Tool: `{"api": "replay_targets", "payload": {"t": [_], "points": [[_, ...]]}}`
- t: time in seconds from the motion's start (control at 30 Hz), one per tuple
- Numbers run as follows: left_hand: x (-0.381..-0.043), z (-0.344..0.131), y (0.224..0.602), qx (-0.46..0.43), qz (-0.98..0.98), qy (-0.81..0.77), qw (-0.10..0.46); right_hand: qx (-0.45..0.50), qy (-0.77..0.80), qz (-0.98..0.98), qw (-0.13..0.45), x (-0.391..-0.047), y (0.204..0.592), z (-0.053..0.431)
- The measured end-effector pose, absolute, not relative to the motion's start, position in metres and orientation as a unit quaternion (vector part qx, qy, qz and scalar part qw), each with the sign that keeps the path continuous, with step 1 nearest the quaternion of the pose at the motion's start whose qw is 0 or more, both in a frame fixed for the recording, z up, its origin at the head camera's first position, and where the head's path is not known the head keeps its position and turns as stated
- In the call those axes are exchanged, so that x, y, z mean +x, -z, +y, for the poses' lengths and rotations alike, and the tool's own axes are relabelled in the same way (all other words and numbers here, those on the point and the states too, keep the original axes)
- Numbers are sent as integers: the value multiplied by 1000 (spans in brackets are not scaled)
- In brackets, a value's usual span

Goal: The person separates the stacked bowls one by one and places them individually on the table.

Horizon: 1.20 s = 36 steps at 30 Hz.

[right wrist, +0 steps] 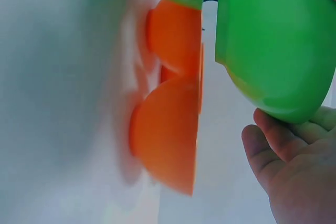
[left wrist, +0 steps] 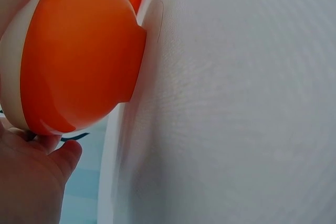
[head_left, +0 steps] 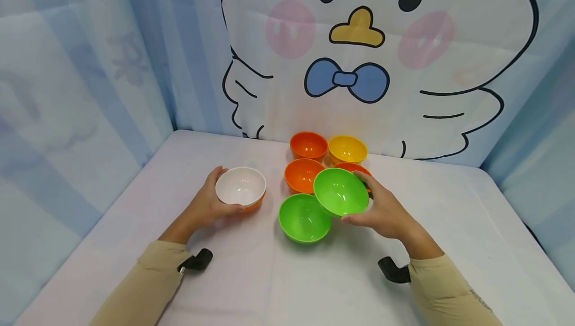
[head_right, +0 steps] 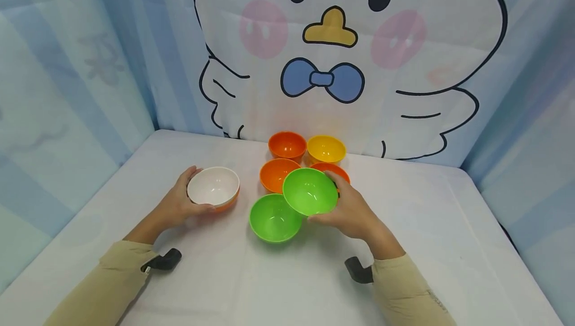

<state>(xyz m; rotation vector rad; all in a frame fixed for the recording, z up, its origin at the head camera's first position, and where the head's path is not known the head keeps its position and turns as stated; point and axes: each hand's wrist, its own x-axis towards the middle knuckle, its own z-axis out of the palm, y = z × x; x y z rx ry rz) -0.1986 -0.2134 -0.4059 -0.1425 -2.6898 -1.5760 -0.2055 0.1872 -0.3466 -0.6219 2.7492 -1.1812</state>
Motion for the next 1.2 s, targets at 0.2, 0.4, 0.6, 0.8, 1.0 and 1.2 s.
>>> {"api": "replay_targets", "payload": {"t": [0.2,0.4,0.6,0.8,1.0,1.2], "points": [[-198,-214,408,-39,-861,508,2,-176,364,914,32,-191,356,206],[-199,-213,407,-44,-861,507,6,-147,347,926,33,-182,364,220],[-199,-213,406,-45,-861,507,7,-147,344,927,35,-177,372,225],[-200,-214,406,-45,-860,507,5,-159,332,929,37,-176,377,222],[-200,-213,406,-43,-858,512,1,-153,317,935,53,-174,379,219],[-201,-214,407,-50,-853,520,2,-147,313,936,61,-172,379,216]]}}
